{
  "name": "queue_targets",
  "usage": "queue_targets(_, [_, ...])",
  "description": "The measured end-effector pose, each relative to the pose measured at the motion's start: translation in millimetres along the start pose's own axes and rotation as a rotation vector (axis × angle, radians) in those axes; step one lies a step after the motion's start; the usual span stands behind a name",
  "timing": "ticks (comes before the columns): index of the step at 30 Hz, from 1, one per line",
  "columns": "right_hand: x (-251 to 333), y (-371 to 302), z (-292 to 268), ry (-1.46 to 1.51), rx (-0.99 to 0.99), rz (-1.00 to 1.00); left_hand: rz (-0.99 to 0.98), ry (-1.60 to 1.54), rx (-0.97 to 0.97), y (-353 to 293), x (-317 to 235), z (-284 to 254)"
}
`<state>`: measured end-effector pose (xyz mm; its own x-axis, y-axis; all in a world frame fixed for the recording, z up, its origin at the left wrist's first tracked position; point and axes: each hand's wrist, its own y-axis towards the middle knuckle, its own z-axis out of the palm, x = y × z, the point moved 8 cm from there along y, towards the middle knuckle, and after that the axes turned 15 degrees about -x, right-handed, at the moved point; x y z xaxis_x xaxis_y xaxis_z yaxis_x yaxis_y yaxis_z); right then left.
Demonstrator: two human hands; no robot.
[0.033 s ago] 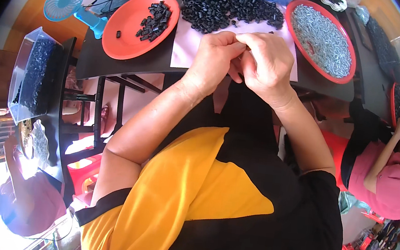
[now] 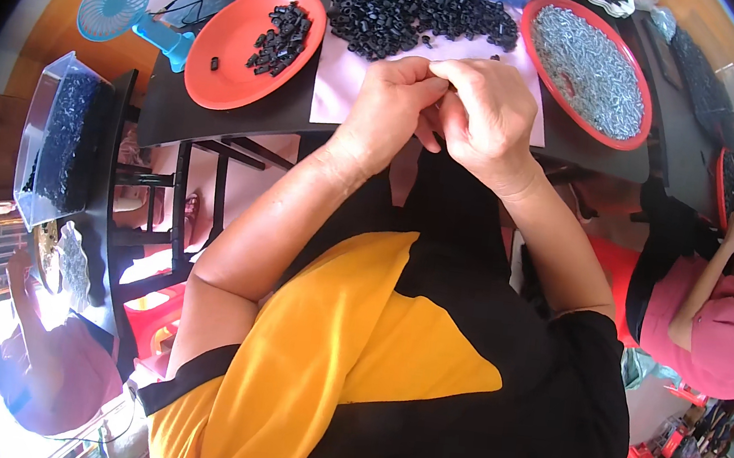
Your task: The person assembles small plastic components by hand, inserting metal springs into plastic housings and placing the completed parts onto a plate.
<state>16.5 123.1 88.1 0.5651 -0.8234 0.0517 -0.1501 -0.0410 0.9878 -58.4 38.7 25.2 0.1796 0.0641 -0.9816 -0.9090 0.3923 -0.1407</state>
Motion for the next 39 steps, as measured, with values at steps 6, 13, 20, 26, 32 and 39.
queue_targets(6, [1, -4, 4, 0.014, 0.021, 0.015, 0.011, 0.127, 0.011, 4, -3, -5])
queue_targets(13, [-16, 0, 3, 0.127, 0.022, 0.25, -0.064, -0.043, 0.03, 7, 0, -5])
queue_targets(20, [-31, -1, 5, 0.213, 0.13, 0.407, -0.137, -0.016, 0.061, 10, -4, -10])
queue_targets(26, [-60, -16, 8, 0.233, 0.115, 0.548, -0.101, -0.091, -0.039, 17, 1, -13])
queue_targets(32, [-44, -3, 7, 0.171, 0.092, 0.345, -0.083, -0.08, -0.06, 17, 2, -15])
queue_targets(39, [-45, -9, 8, 0.187, 0.12, 0.357, -0.072, -0.136, -0.002, 15, -3, -9])
